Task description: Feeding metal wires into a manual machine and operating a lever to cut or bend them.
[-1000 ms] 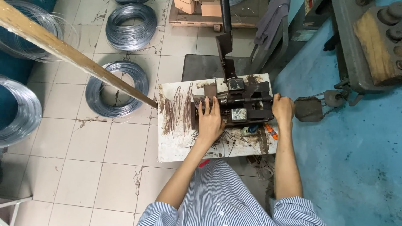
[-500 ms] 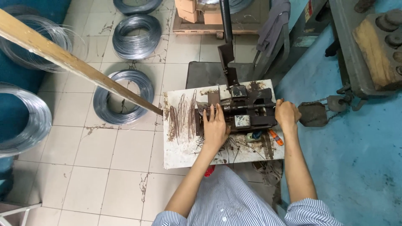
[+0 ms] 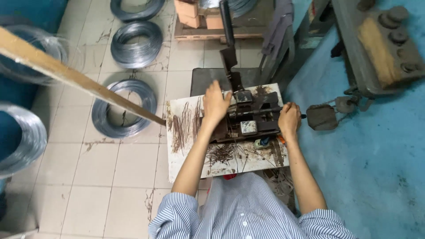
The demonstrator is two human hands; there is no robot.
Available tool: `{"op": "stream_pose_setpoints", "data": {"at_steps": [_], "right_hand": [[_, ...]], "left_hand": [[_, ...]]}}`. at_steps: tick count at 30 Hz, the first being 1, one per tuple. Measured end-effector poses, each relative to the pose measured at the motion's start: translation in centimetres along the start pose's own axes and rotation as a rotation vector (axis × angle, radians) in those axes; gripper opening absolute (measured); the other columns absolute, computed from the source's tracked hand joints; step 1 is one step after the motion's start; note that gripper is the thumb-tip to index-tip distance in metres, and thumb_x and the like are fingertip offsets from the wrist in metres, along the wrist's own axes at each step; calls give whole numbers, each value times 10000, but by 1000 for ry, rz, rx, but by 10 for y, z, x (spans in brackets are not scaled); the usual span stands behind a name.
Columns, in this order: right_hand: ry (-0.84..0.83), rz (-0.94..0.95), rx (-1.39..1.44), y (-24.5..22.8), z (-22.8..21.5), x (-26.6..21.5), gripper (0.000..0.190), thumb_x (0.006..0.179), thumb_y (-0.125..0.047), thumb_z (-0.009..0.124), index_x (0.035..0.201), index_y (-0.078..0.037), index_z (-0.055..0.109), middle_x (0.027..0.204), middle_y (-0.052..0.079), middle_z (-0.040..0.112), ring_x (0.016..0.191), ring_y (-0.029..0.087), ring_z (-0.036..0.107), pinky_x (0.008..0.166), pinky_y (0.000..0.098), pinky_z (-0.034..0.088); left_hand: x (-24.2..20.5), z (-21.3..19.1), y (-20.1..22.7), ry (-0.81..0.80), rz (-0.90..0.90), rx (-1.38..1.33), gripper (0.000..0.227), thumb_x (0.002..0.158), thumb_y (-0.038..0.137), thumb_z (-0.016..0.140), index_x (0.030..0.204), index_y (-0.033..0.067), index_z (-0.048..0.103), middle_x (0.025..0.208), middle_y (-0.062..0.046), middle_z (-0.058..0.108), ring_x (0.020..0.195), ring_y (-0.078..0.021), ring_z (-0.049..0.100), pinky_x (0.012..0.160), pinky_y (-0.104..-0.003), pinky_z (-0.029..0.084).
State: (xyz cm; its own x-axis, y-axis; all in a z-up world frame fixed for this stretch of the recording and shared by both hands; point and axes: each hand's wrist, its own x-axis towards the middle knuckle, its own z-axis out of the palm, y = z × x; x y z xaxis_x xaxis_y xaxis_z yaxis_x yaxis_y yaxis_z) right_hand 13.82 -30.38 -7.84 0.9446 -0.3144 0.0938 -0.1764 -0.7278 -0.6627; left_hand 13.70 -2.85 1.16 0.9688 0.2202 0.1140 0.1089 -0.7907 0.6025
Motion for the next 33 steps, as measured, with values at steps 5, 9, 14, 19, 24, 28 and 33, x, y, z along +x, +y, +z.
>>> {"op": "stream_pose_setpoints", "data": {"at_steps": [5,9,14,19,24,28,33], "right_hand": [[34,-2,27,3,9,-1,396,1122,-260,372,1103,23,649,1039,259,667,986,485,664,782,610,539],[67,13,65,2,11,2,399,1116,-282,392,1057,-4,671,991,241,678,935,469,677,751,598,534],[59,-6,63,4,7,6,397,1128,-285,397,1052,2,661,972,233,669,919,464,677,722,581,537],[25,-9,77,2,4,3,405,1131,-286,394,1049,8,661,976,236,668,936,455,676,750,565,538],[5,-6,124,1,2,0,401,1143,-244,371,1055,29,652,950,233,650,921,462,660,755,572,532],[4,-43,158,10,6,7,400,1097,-234,377,978,38,645,951,250,659,857,429,607,758,521,429],[19,-107,118,23,11,2,382,1126,-260,413,980,22,626,869,217,610,874,447,639,721,540,510]], "left_hand": [[49,-14,12,37,73,-409,839,928,276,759,1534,-50,278,1396,-384,486,1314,-594,469,1085,-670,401],[108,31,-11,51,61,-508,733,957,367,764,1467,24,366,1385,-289,563,1321,-511,511,1090,-649,427],[103,31,-7,122,-25,-256,501,946,225,691,1355,68,448,1263,-192,643,1229,-438,606,1011,-634,480],[66,-9,14,57,-31,-148,667,917,274,738,1445,56,394,1431,-244,491,1374,-445,446,1054,-610,418],[11,-67,64,168,190,-104,701,787,573,836,1128,18,575,1476,-323,344,1451,-580,166,1105,-756,196],[-2,-70,107,287,387,-277,1189,788,798,644,1615,115,129,1728,-118,-71,1633,-350,57,1329,-667,125],[-40,-28,130,225,992,-559,187,963,341,643,902,167,678,787,3,693,787,-226,696,753,-363,576]]}}
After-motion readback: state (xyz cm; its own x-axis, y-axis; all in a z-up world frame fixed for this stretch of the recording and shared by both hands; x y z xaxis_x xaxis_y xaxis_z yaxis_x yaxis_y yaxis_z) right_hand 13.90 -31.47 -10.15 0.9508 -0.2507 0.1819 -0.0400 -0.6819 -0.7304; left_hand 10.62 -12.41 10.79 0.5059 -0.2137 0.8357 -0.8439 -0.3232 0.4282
